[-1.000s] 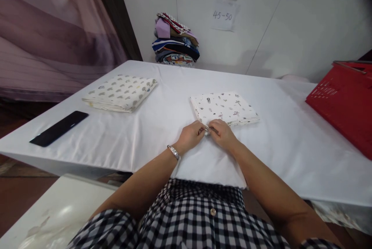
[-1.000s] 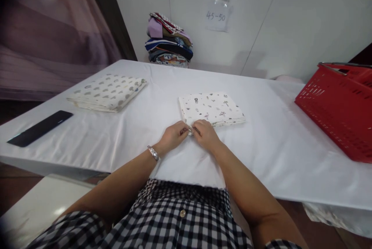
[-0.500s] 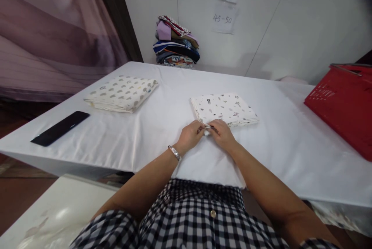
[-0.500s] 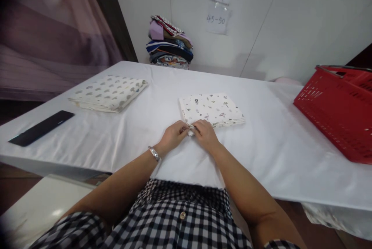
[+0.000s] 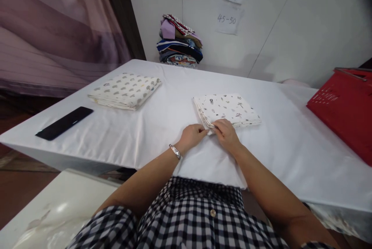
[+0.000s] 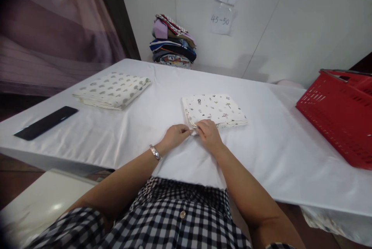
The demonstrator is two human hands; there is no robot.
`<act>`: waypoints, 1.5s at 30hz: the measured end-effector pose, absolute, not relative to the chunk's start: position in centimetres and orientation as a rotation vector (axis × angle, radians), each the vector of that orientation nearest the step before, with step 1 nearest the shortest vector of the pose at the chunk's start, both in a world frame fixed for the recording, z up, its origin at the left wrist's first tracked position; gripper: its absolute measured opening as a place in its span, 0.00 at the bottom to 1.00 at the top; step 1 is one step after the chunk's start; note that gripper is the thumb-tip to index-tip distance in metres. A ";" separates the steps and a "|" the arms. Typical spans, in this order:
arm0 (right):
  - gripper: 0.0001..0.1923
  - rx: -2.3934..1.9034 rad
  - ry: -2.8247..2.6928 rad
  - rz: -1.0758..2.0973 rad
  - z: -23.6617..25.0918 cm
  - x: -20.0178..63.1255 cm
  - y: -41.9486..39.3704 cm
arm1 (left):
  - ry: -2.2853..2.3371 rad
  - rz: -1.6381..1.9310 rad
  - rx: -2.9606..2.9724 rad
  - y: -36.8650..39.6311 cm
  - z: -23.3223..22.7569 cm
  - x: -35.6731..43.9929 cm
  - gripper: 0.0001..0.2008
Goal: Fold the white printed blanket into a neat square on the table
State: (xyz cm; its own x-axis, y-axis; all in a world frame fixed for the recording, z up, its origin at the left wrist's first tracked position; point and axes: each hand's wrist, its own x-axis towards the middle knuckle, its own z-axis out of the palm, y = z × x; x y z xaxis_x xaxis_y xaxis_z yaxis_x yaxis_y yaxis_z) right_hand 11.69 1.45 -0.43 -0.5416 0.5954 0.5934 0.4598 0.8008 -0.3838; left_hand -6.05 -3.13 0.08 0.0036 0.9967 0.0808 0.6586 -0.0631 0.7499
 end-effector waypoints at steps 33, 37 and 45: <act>0.11 -0.762 -2.260 0.212 -0.2 12.4 1.2 | 1.752 0.912 1.706 -3.0 0.0 -6.1 0.09; 0.11 -0.730 -2.321 0.174 -0.3 12.3 1.1 | 1.782 0.822 1.824 -3.2 0.1 -5.9 0.10; 0.14 -0.689 -2.416 0.213 -0.4 12.1 1.0 | 1.777 0.885 1.753 -3.2 0.3 -5.9 0.07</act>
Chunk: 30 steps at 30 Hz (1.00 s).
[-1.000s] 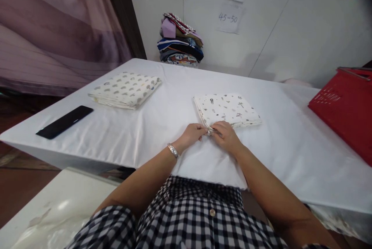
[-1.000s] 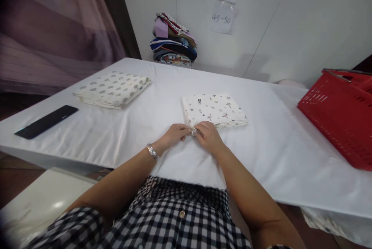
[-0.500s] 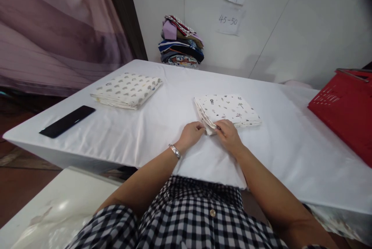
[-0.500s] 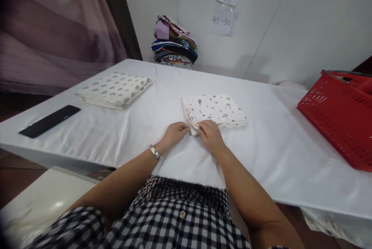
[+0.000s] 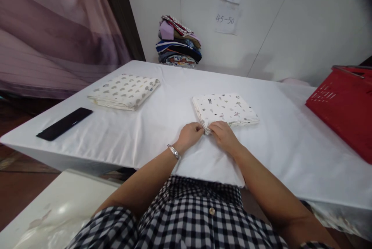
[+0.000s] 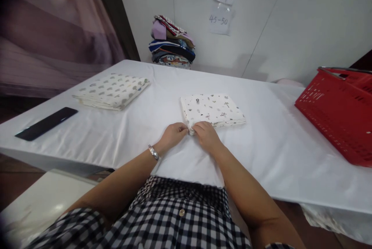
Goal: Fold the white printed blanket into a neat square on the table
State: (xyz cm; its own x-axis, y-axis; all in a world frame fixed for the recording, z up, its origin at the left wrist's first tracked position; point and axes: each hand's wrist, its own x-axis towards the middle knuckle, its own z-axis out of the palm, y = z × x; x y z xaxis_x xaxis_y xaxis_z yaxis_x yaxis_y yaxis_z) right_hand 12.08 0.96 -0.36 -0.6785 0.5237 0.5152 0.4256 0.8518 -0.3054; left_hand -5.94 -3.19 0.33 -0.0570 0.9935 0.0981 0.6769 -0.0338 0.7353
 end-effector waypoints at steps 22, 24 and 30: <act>0.09 -0.741 -2.419 0.217 -0.7 12.1 0.8 | 1.565 0.794 2.194 -3.7 0.1 -6.1 0.12; 0.10 -0.740 -2.429 0.205 -0.7 12.5 0.9 | 1.559 0.803 2.220 -3.8 0.0 -6.1 0.13; 0.13 -0.749 -2.432 0.111 -0.8 14.9 2.2 | 1.528 0.842 2.258 -3.9 -0.4 -6.1 0.13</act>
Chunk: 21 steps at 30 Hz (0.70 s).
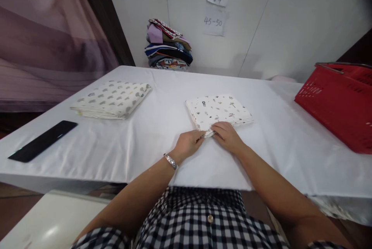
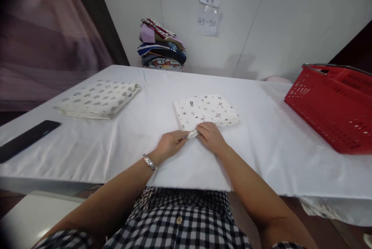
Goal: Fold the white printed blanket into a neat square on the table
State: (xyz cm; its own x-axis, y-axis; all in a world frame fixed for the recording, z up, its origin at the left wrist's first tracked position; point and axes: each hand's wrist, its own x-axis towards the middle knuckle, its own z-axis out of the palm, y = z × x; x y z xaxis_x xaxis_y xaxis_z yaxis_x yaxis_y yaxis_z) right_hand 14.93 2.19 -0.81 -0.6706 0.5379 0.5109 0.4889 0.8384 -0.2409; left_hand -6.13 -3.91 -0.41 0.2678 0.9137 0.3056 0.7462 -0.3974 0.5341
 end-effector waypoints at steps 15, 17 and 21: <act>0.12 -0.972 -2.264 0.140 -1.2 19.7 4.9 | 1.537 0.807 2.023 -3.6 0.5 -5.7 0.16; 0.12 -0.983 -2.297 0.179 -1.0 19.8 5.0 | 1.557 0.804 2.013 -3.5 0.4 -5.6 0.15; 0.14 -1.244 -2.165 0.128 -0.5 21.2 5.9 | 1.560 0.808 1.987 -3.5 0.4 -5.6 0.14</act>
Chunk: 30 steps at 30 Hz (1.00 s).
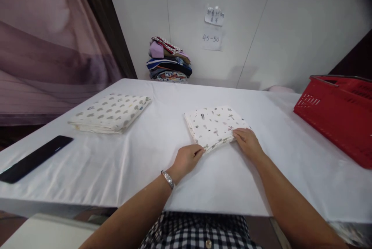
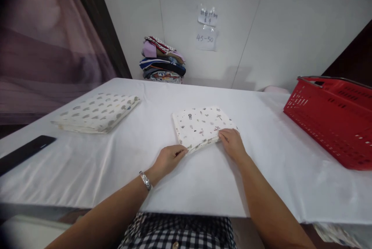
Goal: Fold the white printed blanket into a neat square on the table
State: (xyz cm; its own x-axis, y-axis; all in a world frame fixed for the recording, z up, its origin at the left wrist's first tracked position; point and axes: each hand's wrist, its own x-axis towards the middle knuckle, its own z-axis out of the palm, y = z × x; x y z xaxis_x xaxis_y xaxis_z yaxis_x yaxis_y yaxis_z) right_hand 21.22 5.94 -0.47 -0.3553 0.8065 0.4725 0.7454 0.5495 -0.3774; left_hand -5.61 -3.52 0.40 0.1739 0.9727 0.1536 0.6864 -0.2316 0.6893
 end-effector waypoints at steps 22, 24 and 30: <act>0.18 -1.227 -2.235 0.178 -2.4 21.6 6.1 | 1.546 0.915 2.524 -0.2 2.1 -4.4 0.17; 0.18 -1.223 -2.233 0.194 -2.2 21.7 5.9 | 1.473 0.737 2.628 -0.3 0.9 -4.0 0.23; 0.16 -1.301 -2.173 0.165 -1.6 22.9 7.2 | 1.496 0.552 2.709 -1.0 -1.5 -4.2 0.24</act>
